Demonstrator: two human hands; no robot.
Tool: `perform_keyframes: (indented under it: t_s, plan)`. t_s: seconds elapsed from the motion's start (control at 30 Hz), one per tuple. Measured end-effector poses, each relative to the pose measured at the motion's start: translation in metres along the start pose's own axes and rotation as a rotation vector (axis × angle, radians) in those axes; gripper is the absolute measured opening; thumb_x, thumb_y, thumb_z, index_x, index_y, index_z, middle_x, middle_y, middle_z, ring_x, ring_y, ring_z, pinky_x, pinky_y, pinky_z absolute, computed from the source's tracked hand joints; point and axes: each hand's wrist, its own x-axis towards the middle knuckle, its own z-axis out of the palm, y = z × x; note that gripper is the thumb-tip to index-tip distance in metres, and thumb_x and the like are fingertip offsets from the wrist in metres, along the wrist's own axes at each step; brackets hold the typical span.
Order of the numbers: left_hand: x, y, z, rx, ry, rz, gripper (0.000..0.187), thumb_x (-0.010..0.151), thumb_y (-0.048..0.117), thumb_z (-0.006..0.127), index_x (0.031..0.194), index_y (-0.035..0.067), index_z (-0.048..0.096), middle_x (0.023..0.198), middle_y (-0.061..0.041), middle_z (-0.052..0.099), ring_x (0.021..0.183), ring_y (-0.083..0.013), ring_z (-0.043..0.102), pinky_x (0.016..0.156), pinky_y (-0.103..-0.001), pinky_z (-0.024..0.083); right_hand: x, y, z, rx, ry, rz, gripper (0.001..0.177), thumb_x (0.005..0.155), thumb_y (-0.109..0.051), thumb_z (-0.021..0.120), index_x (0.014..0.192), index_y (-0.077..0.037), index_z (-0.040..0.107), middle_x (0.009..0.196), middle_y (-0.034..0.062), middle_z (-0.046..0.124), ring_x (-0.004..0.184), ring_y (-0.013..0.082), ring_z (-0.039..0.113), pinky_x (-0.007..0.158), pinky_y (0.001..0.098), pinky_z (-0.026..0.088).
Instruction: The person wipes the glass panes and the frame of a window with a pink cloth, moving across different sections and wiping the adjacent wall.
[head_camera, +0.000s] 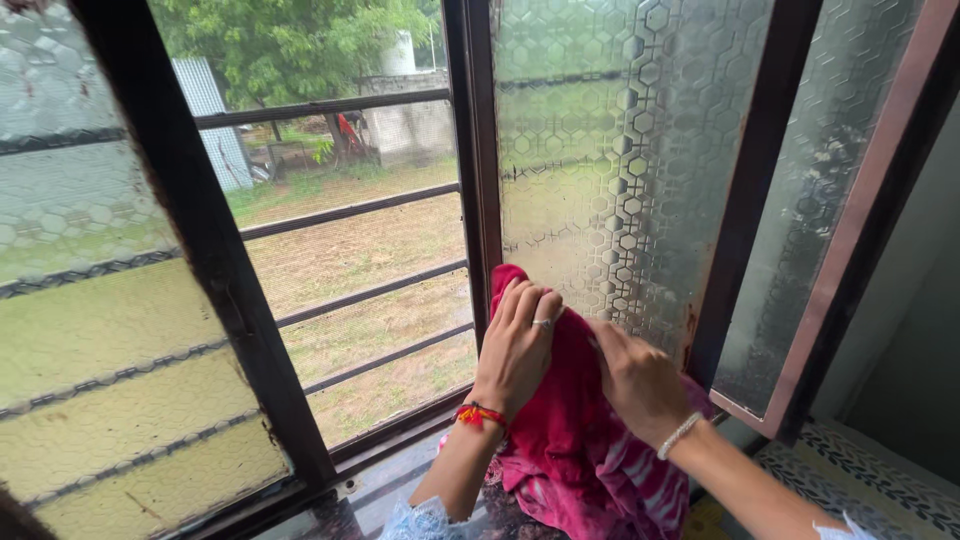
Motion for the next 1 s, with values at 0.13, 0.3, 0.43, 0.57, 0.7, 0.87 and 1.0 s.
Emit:
perform_keyframes:
  t_s: [0.13, 0.3, 0.43, 0.57, 0.7, 0.87, 1.0]
  plan:
    - [0.029, -0.002, -0.01, -0.053, -0.031, -0.163, 0.008, 0.099, 0.009, 0.054, 0.105, 0.004, 0.058, 0.094, -0.011, 0.059, 0.086, -0.0244, 0.056, 0.08, -0.041, 0.05, 0.011, -0.027, -0.026, 0.393, -0.2, 0.34, 0.036, 0.096, -0.034, 0.062, 0.119, -0.006, 0.063, 0.09, 0.0134, 0.077, 0.082, 0.0268, 0.078, 0.075, 0.0404, 0.061]
    - [0.075, -0.027, -0.041, -0.042, 0.019, -0.309, 0.011, 0.108, 0.012, 0.049, 0.102, 0.006, 0.057, 0.084, -0.009, 0.059, 0.068, -0.02, 0.054, 0.065, -0.04, 0.048, 0.04, -0.01, -0.065, 0.347, -0.602, 0.406, 0.035, 0.088, -0.038, 0.075, 0.104, -0.008, 0.079, 0.091, 0.0167, 0.08, 0.086, 0.0311, 0.073, 0.08, 0.0413, 0.058]
    - [0.117, -0.045, -0.073, 0.002, 0.155, -0.163, 0.015, 0.107, 0.021, 0.056, 0.101, 0.007, 0.06, 0.088, -0.008, 0.068, 0.077, -0.0214, 0.063, 0.072, -0.044, 0.049, 0.074, 0.023, -0.102, 0.158, -0.211, 0.259, 0.034, 0.078, -0.026, 0.08, 0.108, -0.011, 0.079, 0.103, 0.012, 0.079, 0.091, 0.0207, 0.075, 0.084, 0.0371, 0.058]
    - [0.165, -0.078, -0.098, -0.404, -0.231, -0.115, 0.043, 0.089, 0.04, 0.082, 0.108, 0.004, 0.067, 0.094, -0.01, 0.071, 0.085, -0.0197, 0.069, 0.075, -0.039, 0.056, 0.132, 0.04, -0.149, 0.322, 0.067, 0.475, 0.026, 0.089, -0.005, 0.061, 0.113, -0.011, 0.07, 0.103, 0.0114, 0.078, 0.09, 0.024, 0.075, 0.078, 0.0376, 0.058]
    - [0.213, -0.097, -0.114, -0.186, -0.576, -0.097, 0.034, 0.077, 0.035, 0.088, 0.098, 0.009, 0.079, 0.09, -0.008, 0.075, 0.082, -0.0221, 0.071, 0.069, -0.039, 0.057, 0.159, 0.03, -0.172, 0.319, 0.247, 0.056, 0.036, 0.085, 0.01, 0.055, 0.115, -0.002, 0.07, 0.111, 0.0145, 0.069, 0.101, 0.0238, 0.071, 0.09, 0.033, 0.056]
    - [0.248, -0.068, -0.128, 0.057, -0.033, -0.369, 0.023, 0.084, 0.003, 0.065, 0.105, 0.012, 0.073, 0.087, -0.008, 0.075, 0.077, -0.0241, 0.072, 0.066, -0.042, 0.057, 0.176, -0.009, -0.181, 0.029, 0.436, -0.148, 0.032, 0.093, 0.006, 0.061, 0.124, -0.002, 0.066, 0.14, 0.0203, 0.054, 0.124, 0.0322, 0.066, 0.111, 0.0343, 0.055]
    - [0.242, -0.05, -0.104, -0.077, 0.356, -0.383, 0.037, 0.093, 0.007, 0.057, 0.13, 0.006, 0.058, 0.117, -0.016, 0.071, 0.112, -0.0303, 0.069, 0.098, -0.046, 0.055, 0.184, -0.019, -0.181, -0.357, 0.416, -0.464, 0.048, 0.095, -0.019, 0.074, 0.138, -0.005, 0.058, 0.164, 0.0233, 0.032, 0.148, 0.0435, 0.049, 0.124, 0.0469, 0.044]
